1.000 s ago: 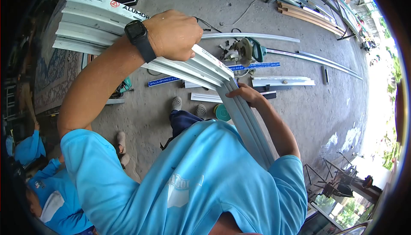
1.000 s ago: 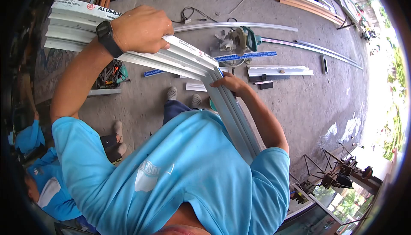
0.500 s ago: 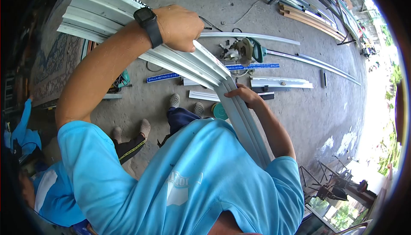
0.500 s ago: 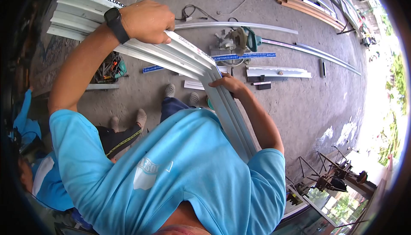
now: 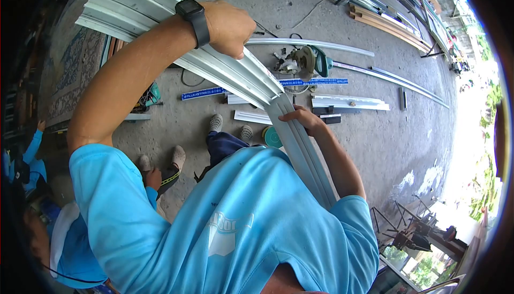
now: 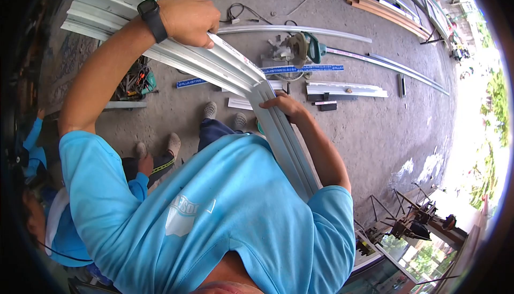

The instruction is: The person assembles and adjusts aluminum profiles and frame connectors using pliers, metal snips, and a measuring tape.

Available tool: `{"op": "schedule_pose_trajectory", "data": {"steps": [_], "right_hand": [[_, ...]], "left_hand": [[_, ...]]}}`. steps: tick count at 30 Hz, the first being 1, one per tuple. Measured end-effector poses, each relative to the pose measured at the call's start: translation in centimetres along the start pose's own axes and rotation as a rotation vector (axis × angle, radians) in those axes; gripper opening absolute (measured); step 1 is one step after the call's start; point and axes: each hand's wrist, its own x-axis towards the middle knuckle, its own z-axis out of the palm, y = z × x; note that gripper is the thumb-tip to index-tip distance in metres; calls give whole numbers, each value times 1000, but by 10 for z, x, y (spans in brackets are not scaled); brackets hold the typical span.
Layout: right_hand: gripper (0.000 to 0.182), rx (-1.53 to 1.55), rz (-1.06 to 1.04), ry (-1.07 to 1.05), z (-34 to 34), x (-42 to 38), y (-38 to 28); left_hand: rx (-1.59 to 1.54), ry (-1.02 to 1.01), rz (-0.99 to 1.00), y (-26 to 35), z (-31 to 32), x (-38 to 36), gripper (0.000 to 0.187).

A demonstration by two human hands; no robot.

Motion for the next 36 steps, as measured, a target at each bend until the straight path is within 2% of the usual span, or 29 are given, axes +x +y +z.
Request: {"op": "schedule_pose_trajectory", "data": {"steps": [9,15,18,21,24,30,33,36], "right_hand": [[62,40,16,13,4,-6,-1],[61,77,-15,-55,-2,4,12],[63,86,-11,40,1,14,25],[58,122,7,79,8,3,17],[57,95,-5,-25,4,1,15],[56,135,-7,4,8,-3,15],[58,369,-127,-97,3,9,29],[65,757,-241,-337,10,9,29]], "left_hand": [[2,-13,2,-3,9,8,38],[-57,-79,-2,-10,15,18,39],[-80,-128,40,-17,29,32,40],[-105,-115,44,-19,39,36,40],[-126,-129,44,-14,37,34,39],[-107,-124,55,-6,36,29,37],[-111,-109,108,-6,40,30,36],[-149,-151,99,-6,40,31,36]]}}
